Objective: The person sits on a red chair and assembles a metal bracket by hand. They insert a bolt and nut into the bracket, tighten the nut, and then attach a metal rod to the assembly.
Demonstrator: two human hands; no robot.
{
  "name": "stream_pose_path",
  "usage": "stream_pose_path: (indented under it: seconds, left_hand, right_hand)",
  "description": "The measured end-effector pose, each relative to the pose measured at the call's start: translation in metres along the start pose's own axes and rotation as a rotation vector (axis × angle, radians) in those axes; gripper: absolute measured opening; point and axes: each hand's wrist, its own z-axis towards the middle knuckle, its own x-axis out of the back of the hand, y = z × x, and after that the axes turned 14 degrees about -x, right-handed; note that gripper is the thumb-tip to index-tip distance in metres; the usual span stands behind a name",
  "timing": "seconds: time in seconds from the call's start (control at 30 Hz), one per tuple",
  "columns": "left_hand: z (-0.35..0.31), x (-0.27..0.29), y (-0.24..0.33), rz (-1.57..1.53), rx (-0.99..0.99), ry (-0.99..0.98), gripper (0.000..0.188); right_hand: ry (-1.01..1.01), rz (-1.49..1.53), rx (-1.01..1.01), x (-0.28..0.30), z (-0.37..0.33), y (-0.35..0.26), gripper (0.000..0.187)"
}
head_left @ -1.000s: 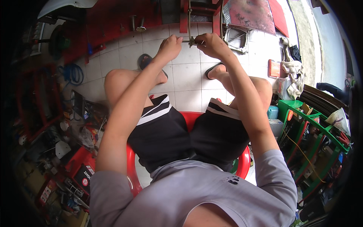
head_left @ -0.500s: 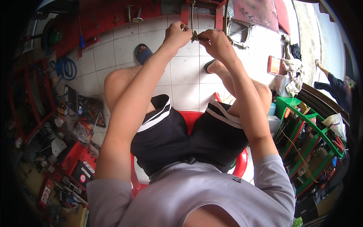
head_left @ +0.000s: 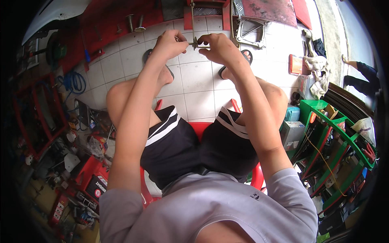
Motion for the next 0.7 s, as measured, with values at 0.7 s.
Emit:
stream_pose_path:
  seconds: [0.7]
  left_hand:
    - [0.001, -0.031, 0.027, 0.199, -0.266, 0.258, 0.024]
  right_hand:
    - [0.047, -0.006, 0.182, 0.005, 0.012, 0.052, 0.03]
